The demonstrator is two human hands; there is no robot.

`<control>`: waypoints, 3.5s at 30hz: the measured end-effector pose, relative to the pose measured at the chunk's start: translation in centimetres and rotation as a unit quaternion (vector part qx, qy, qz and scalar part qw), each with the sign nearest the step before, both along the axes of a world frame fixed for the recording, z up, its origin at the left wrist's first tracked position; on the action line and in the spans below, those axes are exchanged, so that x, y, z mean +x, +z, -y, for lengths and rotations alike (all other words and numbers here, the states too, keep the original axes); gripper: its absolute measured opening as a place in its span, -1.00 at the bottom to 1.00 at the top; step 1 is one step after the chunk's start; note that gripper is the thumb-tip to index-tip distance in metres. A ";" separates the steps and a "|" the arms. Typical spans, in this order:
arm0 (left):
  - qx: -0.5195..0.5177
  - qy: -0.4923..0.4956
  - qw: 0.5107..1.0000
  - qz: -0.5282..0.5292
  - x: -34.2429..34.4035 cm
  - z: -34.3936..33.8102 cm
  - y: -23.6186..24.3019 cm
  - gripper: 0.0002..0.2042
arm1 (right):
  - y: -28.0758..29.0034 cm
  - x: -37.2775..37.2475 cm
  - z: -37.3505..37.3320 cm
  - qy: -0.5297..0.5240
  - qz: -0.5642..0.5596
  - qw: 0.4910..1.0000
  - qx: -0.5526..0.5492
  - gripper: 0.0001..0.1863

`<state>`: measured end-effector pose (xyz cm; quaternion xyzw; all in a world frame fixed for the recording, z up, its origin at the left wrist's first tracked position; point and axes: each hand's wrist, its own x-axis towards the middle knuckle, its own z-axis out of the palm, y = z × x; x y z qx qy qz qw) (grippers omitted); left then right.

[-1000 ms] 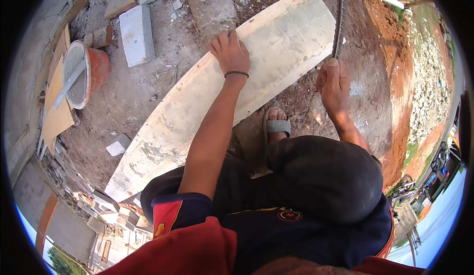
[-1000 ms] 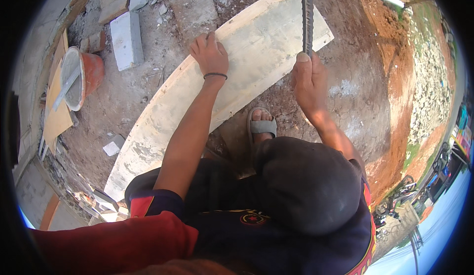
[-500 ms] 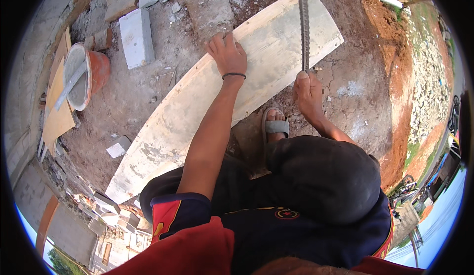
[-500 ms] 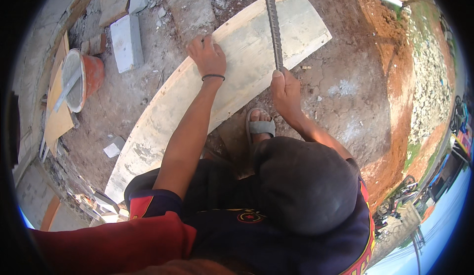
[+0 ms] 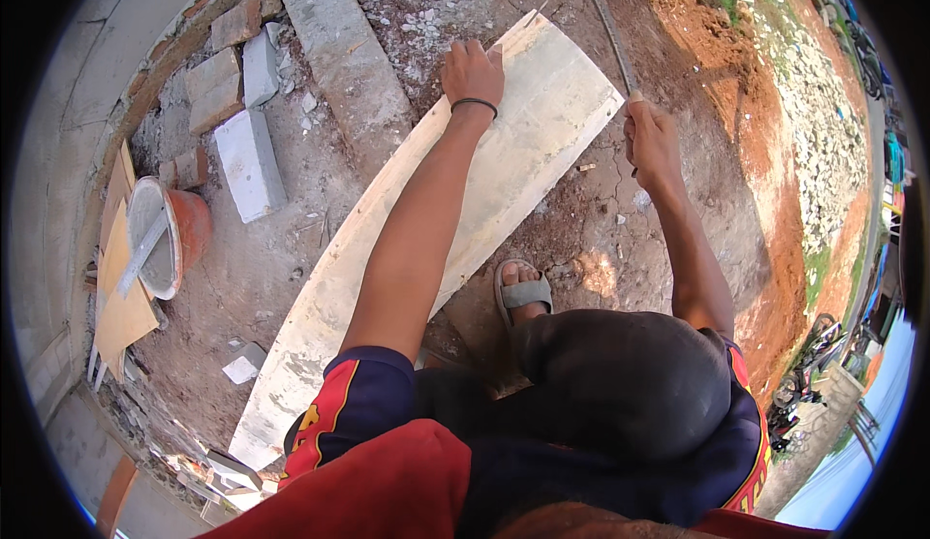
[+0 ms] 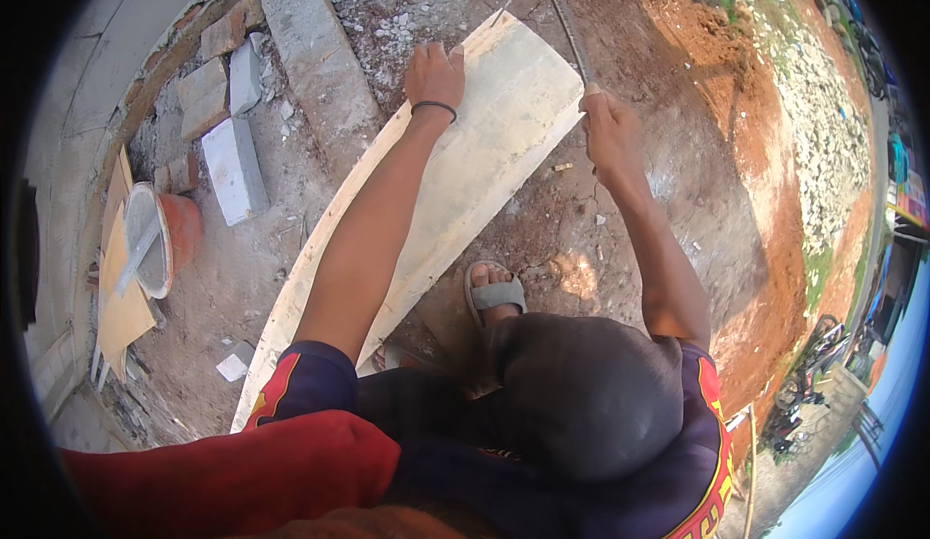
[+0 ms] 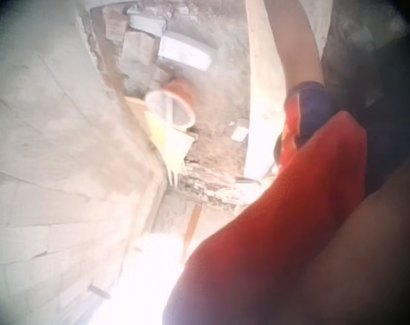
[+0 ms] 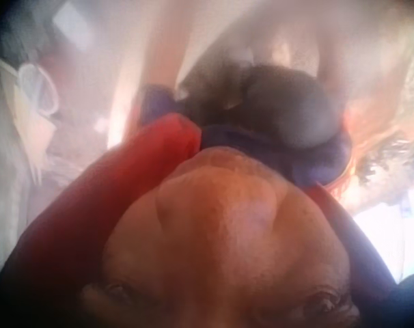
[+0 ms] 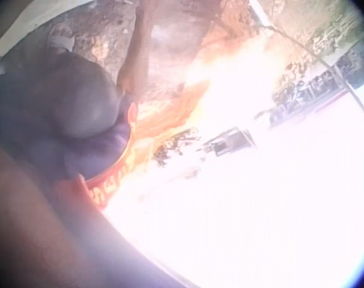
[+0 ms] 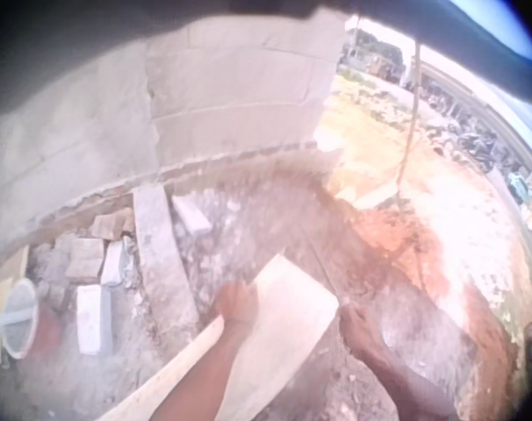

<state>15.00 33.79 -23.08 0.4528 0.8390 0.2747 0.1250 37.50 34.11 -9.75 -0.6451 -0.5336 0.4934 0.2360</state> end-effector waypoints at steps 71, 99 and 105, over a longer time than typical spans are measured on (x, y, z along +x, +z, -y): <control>-0.111 0.039 0.992 0.051 1.0 -0.6 -0.1 -0.48 | 1.4 0.3 -2.5 0.042 0.033 0.998 -0.035 -0.57; -0.084 0.042 0.994 0.052 0.8 0.5 0.0 -0.50 | 0.0 2.1 0.7 0.027 -0.011 0.991 -0.130 -0.57; -0.087 0.045 0.993 0.060 1.3 0.1 0.5 -0.51 | 1.0 1.3 -0.6 -0.005 -0.060 0.990 0.127 -0.55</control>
